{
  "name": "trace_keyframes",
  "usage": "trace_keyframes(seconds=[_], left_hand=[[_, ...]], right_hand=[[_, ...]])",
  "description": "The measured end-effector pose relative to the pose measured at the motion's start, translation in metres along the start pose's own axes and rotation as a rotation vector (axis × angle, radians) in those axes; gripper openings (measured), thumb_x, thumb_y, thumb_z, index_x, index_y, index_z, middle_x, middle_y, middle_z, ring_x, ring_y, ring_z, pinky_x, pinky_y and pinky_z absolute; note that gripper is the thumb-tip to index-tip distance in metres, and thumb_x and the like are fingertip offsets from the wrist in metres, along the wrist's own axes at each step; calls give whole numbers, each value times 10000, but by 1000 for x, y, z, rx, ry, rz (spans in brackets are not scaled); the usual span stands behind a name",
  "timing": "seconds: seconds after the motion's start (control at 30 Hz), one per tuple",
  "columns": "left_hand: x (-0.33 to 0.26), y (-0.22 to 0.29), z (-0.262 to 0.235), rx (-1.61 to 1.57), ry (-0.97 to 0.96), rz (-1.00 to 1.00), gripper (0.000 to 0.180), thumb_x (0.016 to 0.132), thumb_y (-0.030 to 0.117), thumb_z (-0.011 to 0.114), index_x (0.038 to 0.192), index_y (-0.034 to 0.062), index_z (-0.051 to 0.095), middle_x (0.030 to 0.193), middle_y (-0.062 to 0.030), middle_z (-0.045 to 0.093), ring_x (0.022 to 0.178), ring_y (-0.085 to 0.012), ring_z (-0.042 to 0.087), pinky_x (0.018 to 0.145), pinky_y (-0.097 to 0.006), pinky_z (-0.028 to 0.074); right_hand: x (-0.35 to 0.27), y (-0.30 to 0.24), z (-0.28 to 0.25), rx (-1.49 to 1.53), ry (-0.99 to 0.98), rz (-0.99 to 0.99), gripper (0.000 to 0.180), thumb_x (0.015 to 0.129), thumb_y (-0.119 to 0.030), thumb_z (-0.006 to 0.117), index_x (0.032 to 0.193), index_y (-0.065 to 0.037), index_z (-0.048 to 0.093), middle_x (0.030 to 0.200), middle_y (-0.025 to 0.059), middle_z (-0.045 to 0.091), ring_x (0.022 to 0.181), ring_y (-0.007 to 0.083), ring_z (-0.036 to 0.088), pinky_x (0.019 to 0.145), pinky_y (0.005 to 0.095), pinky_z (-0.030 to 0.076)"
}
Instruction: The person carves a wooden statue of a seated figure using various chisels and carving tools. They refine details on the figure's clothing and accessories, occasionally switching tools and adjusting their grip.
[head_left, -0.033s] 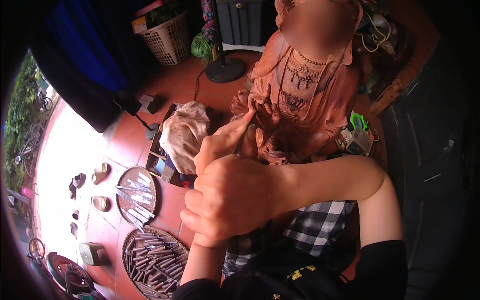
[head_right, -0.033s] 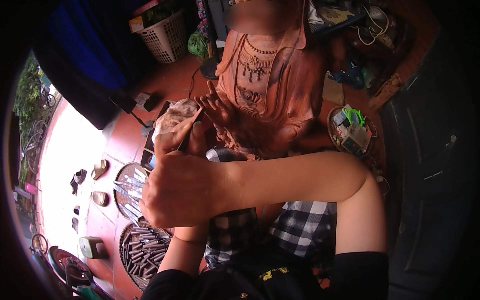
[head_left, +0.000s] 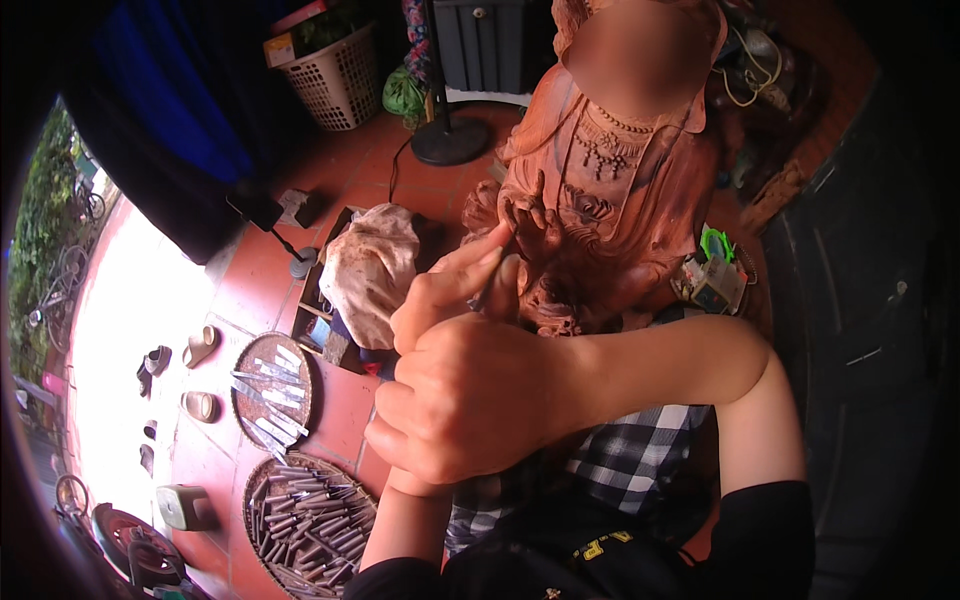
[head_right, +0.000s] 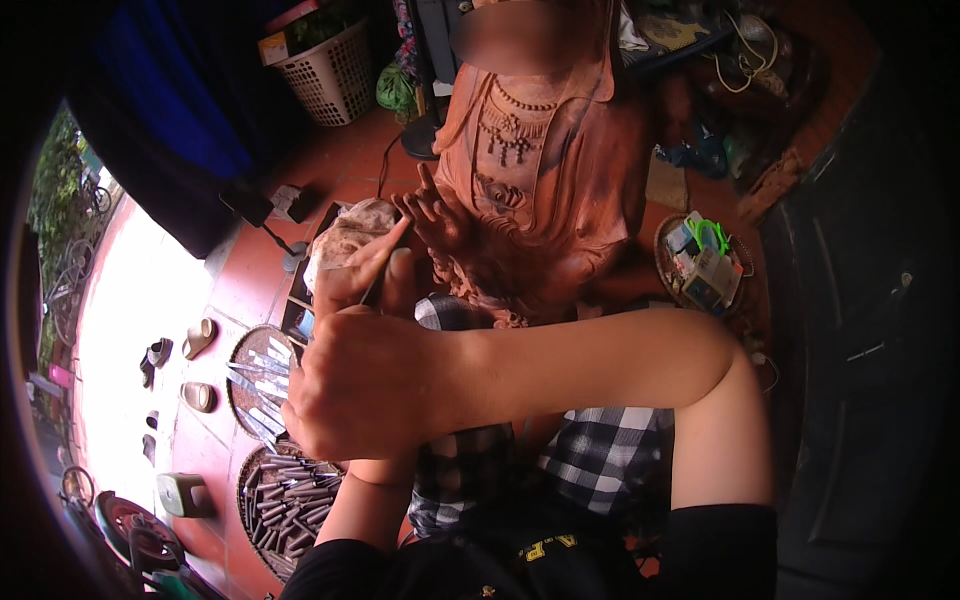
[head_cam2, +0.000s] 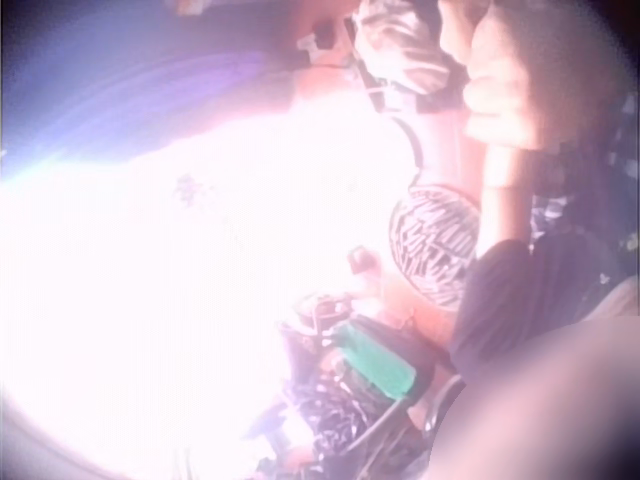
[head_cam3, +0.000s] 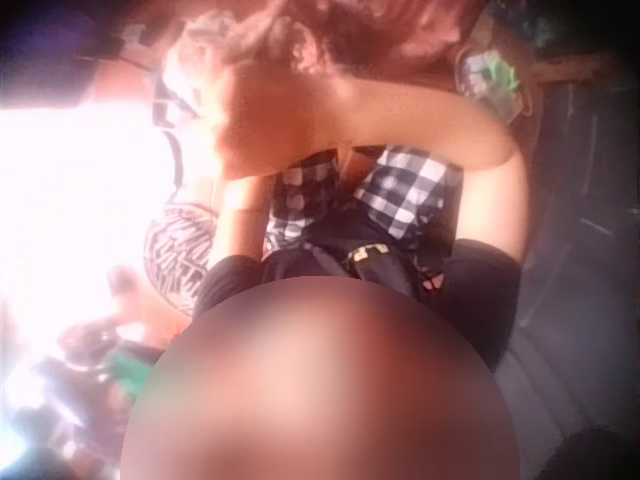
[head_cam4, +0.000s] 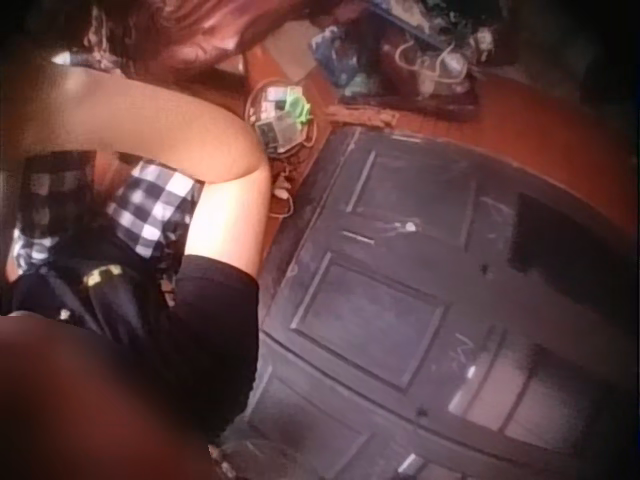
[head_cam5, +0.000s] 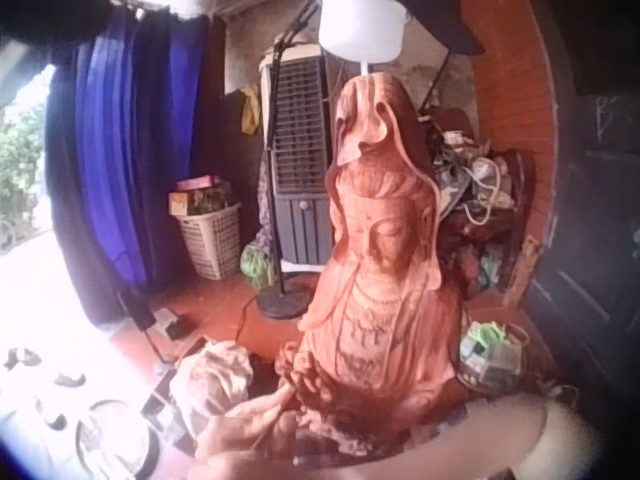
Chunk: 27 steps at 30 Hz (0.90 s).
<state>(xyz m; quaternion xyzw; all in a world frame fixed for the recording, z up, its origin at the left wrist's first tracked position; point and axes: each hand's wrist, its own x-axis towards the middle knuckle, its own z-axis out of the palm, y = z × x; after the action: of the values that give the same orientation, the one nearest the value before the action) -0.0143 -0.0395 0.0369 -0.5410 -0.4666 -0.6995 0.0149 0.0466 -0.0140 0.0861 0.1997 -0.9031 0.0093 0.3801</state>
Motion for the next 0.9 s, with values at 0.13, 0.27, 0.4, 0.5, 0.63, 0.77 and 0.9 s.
trace_keyframes(seconds=[0.13, 0.27, 0.4, 0.5, 0.63, 0.77, 0.9], left_hand=[[1, 1, -9, -6, -28, -27, 178, 859, 26, 763, 995, 10, 649, 1263, -216, 650, 1119, -285, 676, 952, -364, 550], [7, 1, -10, -90, -38, -86, 177, 857, 29, 766, 993, 12, 653, 1279, -217, 644, 1124, -289, 674, 955, -363, 549], [-14, 23, -23, -113, -173, -126, 235, 890, -31, 672, 1124, -36, 649, 1459, -158, 523, 1328, -230, 520, 1111, -346, 417], [-60, 9, -29, -336, -312, -61, 160, 875, 30, 688, 1024, -14, 655, 1096, -175, 637, 996, -299, 645, 846, -386, 523], [-66, 42, -21, -435, -629, -263, 138, 881, 89, 681, 929, 5, 582, 744, -200, 617, 676, -429, 616, 549, -470, 474], [-35, 46, 1, -437, -910, -190, 270, 892, 241, 729, 861, -4, 621, 720, -183, 637, 704, -391, 644, 619, -423, 505], [-30, 10, 67, -1434, -869, -636, 431, 945, 312, 696, 1215, -21, 650, 1108, -130, 719, 1079, -221, 677, 935, -354, 530]], right_hand=[[-3, -2, 4, -65, -46, 43, 163, 688, -196, 619, 631, -67, 539, 586, 48, 514, 520, 181, 578, 461, 322, 455], [9, 6, 1, -67, -20, -13, 135, 699, -170, 641, 664, -60, 570, 618, 38, 510, 554, 165, 560, 480, 290, 433], [-8, -24, -19, -85, -101, 38, 167, 762, -136, 695, 903, -48, 692, 794, 46, 586, 676, 151, 605, 548, 276, 481], [-19, -33, -43, -17, 60, 108, 309, 815, -157, 737, 1121, -127, 710, 970, 99, 641, 851, 239, 684, 706, 347, 594], [-68, -44, -88, -441, -245, 285, 425, 793, -130, 787, 1208, -176, 714, 1046, 101, 645, 903, 270, 703, 728, 378, 618], [-94, -50, -108, -713, -54, 376, 341, 909, -229, 704, 1213, -74, 710, 1041, 132, 638, 810, 246, 698, 720, 357, 599], [-86, -59, -119, -354, 477, 576, 551, 1058, -376, 450, 1359, 78, 538, 1026, 182, 610, 741, 229, 661, 712, 317, 544]])
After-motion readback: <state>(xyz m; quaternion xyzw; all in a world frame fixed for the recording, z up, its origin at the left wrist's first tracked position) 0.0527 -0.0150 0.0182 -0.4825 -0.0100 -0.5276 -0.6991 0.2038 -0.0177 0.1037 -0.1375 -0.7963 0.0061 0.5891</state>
